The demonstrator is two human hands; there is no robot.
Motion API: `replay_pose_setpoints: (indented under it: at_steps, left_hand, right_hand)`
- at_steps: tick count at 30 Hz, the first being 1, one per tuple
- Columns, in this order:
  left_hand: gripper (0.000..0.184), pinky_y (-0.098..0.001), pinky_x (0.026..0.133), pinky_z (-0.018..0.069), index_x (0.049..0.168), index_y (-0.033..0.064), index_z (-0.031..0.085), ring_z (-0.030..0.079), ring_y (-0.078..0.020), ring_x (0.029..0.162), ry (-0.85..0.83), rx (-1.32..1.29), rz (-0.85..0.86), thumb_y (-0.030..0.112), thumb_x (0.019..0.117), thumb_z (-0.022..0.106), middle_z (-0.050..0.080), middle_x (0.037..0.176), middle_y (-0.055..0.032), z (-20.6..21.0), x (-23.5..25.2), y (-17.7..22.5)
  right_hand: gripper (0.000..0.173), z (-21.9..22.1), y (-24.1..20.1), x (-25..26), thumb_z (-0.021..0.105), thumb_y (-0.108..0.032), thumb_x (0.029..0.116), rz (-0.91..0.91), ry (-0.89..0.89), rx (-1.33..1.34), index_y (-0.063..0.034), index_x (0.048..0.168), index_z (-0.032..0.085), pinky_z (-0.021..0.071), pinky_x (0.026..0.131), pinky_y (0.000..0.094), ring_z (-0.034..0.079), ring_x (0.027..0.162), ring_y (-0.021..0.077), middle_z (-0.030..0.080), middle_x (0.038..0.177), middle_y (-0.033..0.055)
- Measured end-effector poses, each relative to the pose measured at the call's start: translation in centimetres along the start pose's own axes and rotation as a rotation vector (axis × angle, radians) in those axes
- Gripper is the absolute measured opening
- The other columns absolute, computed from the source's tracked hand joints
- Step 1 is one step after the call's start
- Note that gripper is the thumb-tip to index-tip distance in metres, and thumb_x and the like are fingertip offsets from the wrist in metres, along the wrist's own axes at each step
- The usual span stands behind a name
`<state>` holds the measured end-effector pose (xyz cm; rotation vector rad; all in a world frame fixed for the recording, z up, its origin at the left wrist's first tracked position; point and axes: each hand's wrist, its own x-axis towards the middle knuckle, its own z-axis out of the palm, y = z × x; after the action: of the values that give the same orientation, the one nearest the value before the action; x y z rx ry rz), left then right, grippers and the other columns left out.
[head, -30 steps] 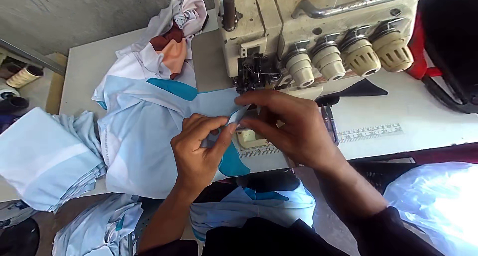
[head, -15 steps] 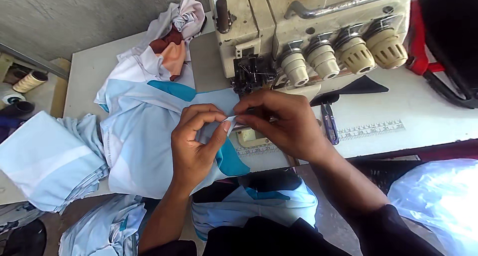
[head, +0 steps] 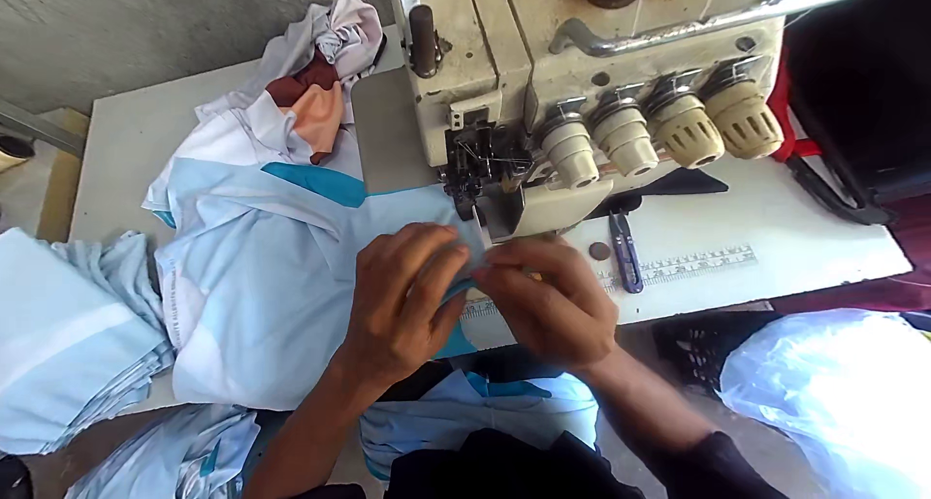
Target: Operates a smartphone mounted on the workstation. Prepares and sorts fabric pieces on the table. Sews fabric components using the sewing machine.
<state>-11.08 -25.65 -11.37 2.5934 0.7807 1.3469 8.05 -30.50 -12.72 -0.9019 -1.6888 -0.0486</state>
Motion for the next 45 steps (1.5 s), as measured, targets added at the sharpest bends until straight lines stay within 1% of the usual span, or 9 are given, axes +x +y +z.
replay_pose_setpoints:
  at_steps: [3, 13, 20, 30, 34, 37, 40, 42, 45]
  left_hand:
    - [0.015, -0.0409, 0.104, 0.047, 0.113, 0.0065, 0.071, 0.065, -0.0234, 0.118, -0.019, 0.087, 0.153, 0.01, 0.1003, 0.064, 0.074, 0.115, -0.0108, -0.9, -0.6, -0.4]
    - [0.022, -0.0501, 0.112, 0.0409, 0.123, 0.0044, 0.065, 0.061, -0.0276, 0.124, -0.225, 0.044, 0.202, 0.008, 0.1017, 0.061, 0.069, 0.123, -0.0134, -2.1, -0.4, -0.5]
    - [0.034, -0.054, 0.12, 0.0333, 0.116, 0.0047, 0.074, 0.056, -0.0289, 0.133, -0.299, -0.074, 0.147, 0.032, 0.1046, 0.057, 0.07, 0.123, -0.0146, -2.6, 2.1, -2.4]
    - [0.035, -0.0554, 0.119, 0.0346, 0.114, 0.006, 0.077, 0.059, -0.031, 0.128, -0.393, -0.141, 0.189, 0.033, 0.1025, 0.058, 0.07, 0.124, -0.0155, -3.0, 5.3, -5.9]
    - [0.036, -0.0538, 0.117, 0.0368, 0.117, 0.0022, 0.075, 0.058, -0.0353, 0.13, -0.392, -0.009, 0.188, 0.028, 0.1029, 0.054, 0.067, 0.127, -0.0194, -3.0, 6.7, -6.7]
    - [0.029, -0.0549, 0.109, 0.0425, 0.115, -0.0024, 0.07, 0.059, -0.0407, 0.124, -0.258, 0.208, 0.164, 0.018, 0.1026, 0.054, 0.065, 0.125, -0.0249, -3.6, 6.1, -5.5]
    - [0.027, -0.0491, 0.101, 0.0463, 0.111, -0.0007, 0.072, 0.063, -0.0344, 0.116, -0.244, 0.219, 0.043, 0.018, 0.1005, 0.055, 0.07, 0.118, -0.0196, -4.7, 4.3, -2.4]
    - [0.031, -0.0482, 0.103, 0.0467, 0.112, 0.0036, 0.074, 0.062, -0.0311, 0.121, -0.313, 0.157, -0.068, 0.026, 0.1006, 0.055, 0.07, 0.122, -0.0151, -4.6, 3.0, -0.6]
    - [0.036, -0.0515, 0.11, 0.0415, 0.12, 0.0049, 0.071, 0.053, -0.0335, 0.133, -0.352, 0.163, -0.16, 0.029, 0.102, 0.052, 0.063, 0.135, -0.0156, -3.9, 1.6, 1.0]
  right_hand:
    - [0.009, 0.4, -0.2, -1.6, 0.068, -0.015, 0.0995, 0.118, 0.025, 0.031, -0.0132, 0.108, 0.068, 0.0489, 0.098, 0.0209, 0.055, 0.114, 0.0068, 0.054, 0.121, 0.0021]
    - [0.009, 0.0, 0.6, -2.0, 0.067, -0.019, 0.1002, 0.176, -0.047, 0.034, -0.014, 0.107, 0.068, 0.0458, 0.102, 0.0211, 0.053, 0.119, 0.0067, 0.055, 0.119, 0.0011]
    - [0.011, 0.3, 1.8, 0.1, 0.067, -0.021, 0.0992, 0.161, -0.048, -0.047, -0.01, 0.1, 0.071, 0.0464, 0.091, 0.0211, 0.054, 0.107, 0.0101, 0.057, 0.111, 0.0057]
    - [0.026, 0.6, 1.4, -0.9, 0.063, -0.028, 0.1016, 0.221, 0.05, 0.023, -0.0075, 0.118, 0.065, 0.0544, 0.09, 0.0248, 0.06, 0.109, 0.0103, 0.059, 0.115, 0.0047]
    - [0.019, 0.7, 0.2, -3.1, 0.06, -0.025, 0.1037, 0.33, 0.125, 0.073, -0.0077, 0.104, 0.067, 0.0574, 0.084, 0.025, 0.065, 0.1, 0.0086, 0.065, 0.105, 0.0032]
    - [0.022, 1.2, -0.9, -4.5, 0.06, -0.024, 0.1037, 0.448, 0.037, 0.158, -0.0045, 0.099, 0.069, 0.0576, 0.082, 0.0253, 0.066, 0.094, 0.0092, 0.068, 0.098, 0.0065]
    - [0.034, 1.7, -2.1, -5.4, 0.065, -0.03, 0.1008, 0.608, -0.166, 0.174, 0.0001, 0.114, 0.071, 0.0571, 0.085, 0.0241, 0.066, 0.098, 0.0105, 0.069, 0.11, 0.0121]
    - [0.043, 1.7, -2.2, -5.0, 0.069, -0.037, 0.098, 0.623, -0.257, 0.149, -0.0017, 0.122, 0.071, 0.0554, 0.09, 0.0261, 0.065, 0.105, 0.0139, 0.069, 0.118, 0.0139]
    - [0.034, 1.6, -2.0, -4.4, 0.071, -0.035, 0.0959, 0.606, -0.356, 0.208, -0.0065, 0.115, 0.074, 0.0525, 0.097, 0.0315, 0.063, 0.115, 0.017, 0.069, 0.122, 0.0116]
